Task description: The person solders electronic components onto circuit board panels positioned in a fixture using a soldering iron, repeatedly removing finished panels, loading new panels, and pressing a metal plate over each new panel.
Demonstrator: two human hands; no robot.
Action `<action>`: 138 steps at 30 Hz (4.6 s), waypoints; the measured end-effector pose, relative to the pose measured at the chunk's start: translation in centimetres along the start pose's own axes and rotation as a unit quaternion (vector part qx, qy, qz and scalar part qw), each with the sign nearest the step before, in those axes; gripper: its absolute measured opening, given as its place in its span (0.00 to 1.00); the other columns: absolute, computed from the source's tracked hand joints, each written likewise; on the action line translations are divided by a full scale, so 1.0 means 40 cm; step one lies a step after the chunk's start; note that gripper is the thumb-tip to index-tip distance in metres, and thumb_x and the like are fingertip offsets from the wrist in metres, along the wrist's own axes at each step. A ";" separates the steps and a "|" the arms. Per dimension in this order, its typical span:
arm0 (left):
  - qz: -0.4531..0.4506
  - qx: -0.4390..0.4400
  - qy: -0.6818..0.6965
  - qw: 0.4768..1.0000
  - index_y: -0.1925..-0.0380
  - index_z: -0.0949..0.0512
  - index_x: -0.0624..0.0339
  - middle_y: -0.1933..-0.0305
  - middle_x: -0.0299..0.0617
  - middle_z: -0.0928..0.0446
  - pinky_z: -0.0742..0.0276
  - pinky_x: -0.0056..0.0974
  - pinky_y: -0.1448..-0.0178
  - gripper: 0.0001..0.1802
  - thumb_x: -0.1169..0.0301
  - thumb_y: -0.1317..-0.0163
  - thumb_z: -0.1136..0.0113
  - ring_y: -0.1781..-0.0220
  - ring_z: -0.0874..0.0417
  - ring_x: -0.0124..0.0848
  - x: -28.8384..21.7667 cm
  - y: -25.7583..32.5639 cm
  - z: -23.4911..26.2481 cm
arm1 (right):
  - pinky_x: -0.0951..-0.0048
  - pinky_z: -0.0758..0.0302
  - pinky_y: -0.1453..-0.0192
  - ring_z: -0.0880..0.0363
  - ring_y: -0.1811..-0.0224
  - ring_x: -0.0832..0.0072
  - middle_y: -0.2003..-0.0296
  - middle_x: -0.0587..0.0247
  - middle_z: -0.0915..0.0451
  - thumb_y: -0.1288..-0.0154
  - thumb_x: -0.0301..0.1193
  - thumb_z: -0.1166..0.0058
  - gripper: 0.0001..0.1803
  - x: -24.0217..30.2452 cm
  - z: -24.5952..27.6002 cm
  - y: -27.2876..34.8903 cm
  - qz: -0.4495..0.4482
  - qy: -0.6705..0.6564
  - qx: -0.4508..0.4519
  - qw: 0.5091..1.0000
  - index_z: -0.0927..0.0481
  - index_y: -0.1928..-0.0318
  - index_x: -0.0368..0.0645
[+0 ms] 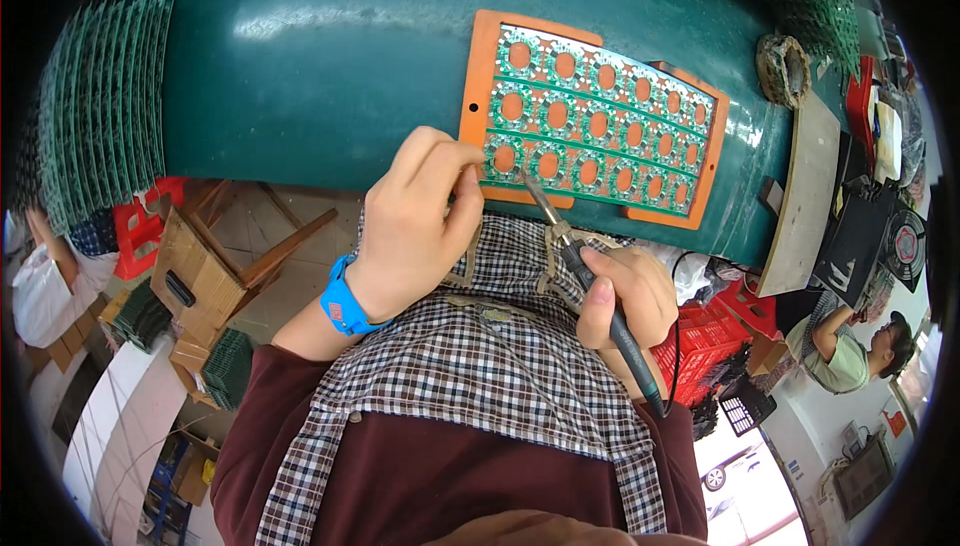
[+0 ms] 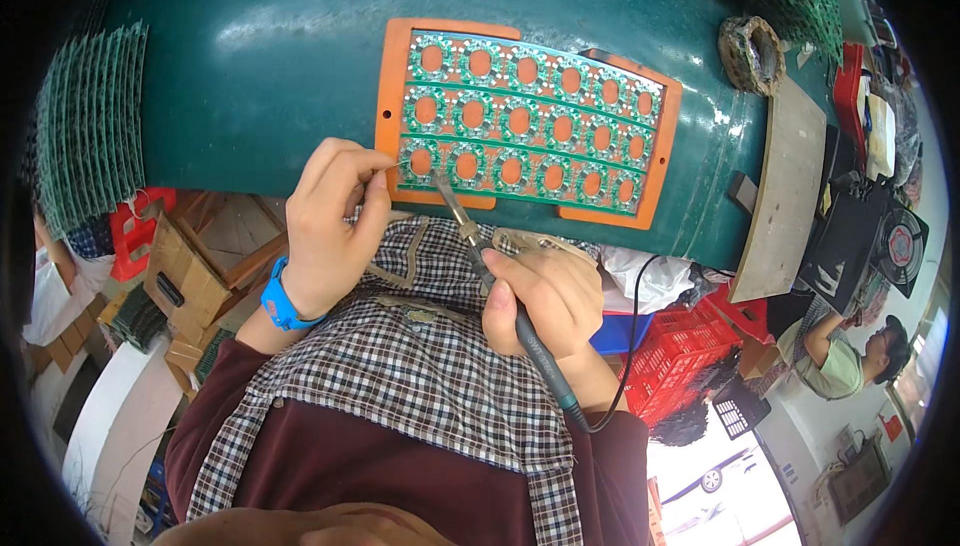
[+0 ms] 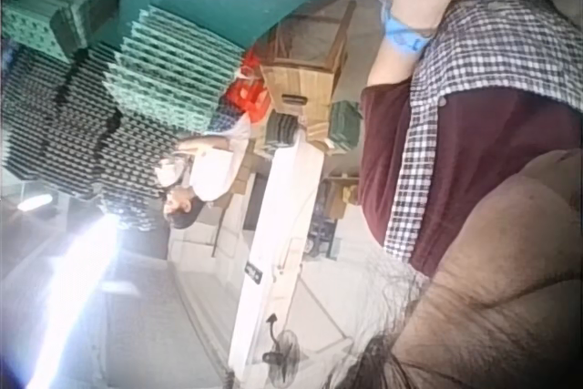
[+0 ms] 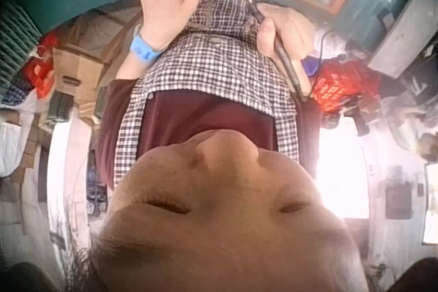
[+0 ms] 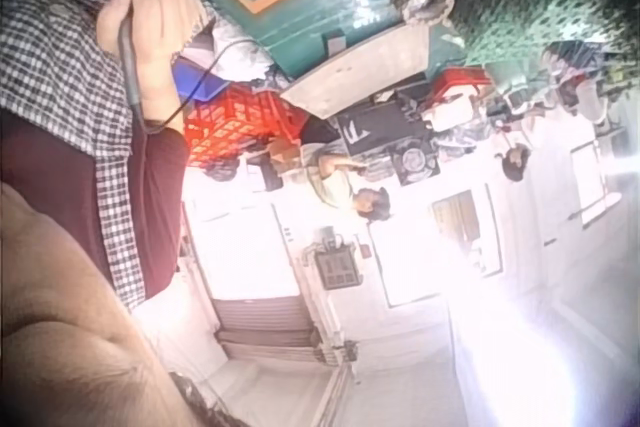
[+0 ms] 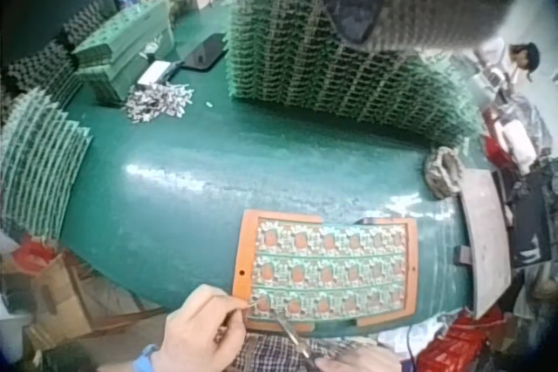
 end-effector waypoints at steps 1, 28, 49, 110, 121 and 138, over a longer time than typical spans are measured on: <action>0.024 -0.011 -0.006 1.000 0.65 0.25 0.65 0.66 0.40 0.29 0.33 0.31 0.74 0.07 0.85 0.44 0.45 0.78 0.30 0.26 0.011 0.004 0.008 | 0.74 0.27 0.77 0.22 0.81 0.71 0.79 0.61 0.22 0.49 0.24 0.45 0.07 -0.001 -0.008 0.001 -0.002 0.007 0.015 1.000 0.18 0.69 0.36; -0.003 -0.066 -0.059 0.996 0.67 0.26 0.63 0.69 0.42 0.27 0.27 0.37 0.70 0.06 0.81 0.45 0.41 0.72 0.23 0.36 0.016 -0.063 -0.014 | 0.75 0.27 0.76 0.22 0.79 0.71 0.75 0.58 0.19 0.44 0.24 0.43 0.08 -0.061 -0.030 -0.054 -0.030 -0.004 -0.002 1.000 0.19 0.63 0.35; 0.024 -0.055 -0.068 0.996 0.68 0.25 0.60 0.68 0.41 0.28 0.26 0.38 0.71 0.06 0.80 0.45 0.40 0.74 0.23 0.37 0.036 -0.104 0.027 | 0.76 0.28 0.77 0.22 0.80 0.72 0.77 0.59 0.19 0.46 0.24 0.42 0.07 -0.077 -0.040 -0.099 -0.068 -0.022 0.008 0.997 0.17 0.66 0.36; 0.059 -0.066 -0.019 0.996 0.63 0.24 0.64 0.74 0.40 0.28 0.36 0.31 0.73 0.04 0.76 0.34 0.48 0.77 0.34 0.25 0.075 -0.035 0.050 | 0.75 0.29 0.79 0.24 0.82 0.71 0.79 0.60 0.22 0.46 0.24 0.43 0.07 -0.034 -0.058 -0.076 0.020 -0.012 0.022 0.999 0.19 0.66 0.35; -0.002 0.044 -0.073 0.996 0.68 0.27 0.59 0.71 0.44 0.30 0.29 0.42 0.71 0.03 0.74 0.39 0.42 0.72 0.24 0.44 -0.050 -0.026 -0.050 | 0.70 0.25 0.61 0.21 0.68 0.68 0.70 0.59 0.20 0.39 0.24 0.42 0.11 -0.253 0.350 -0.100 -0.045 0.328 -0.255 0.909 0.18 0.56 0.36; 0.102 -0.030 -0.002 0.994 0.66 0.26 0.66 0.66 0.50 0.24 0.27 0.39 0.61 0.06 0.75 0.34 0.51 0.66 0.21 0.43 0.082 -0.043 0.058 | 0.77 0.24 0.64 0.22 0.71 0.79 0.68 0.55 0.18 0.33 0.20 0.50 0.09 -0.331 0.144 0.019 -0.206 0.103 -0.192 0.954 0.24 0.53 0.34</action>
Point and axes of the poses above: each hand's wrist, its own y-axis away from the middle knuckle, its own z-axis out of the back of the hand, x = y × z, the point moved 9 cm from there along -y, towards the middle knuckle
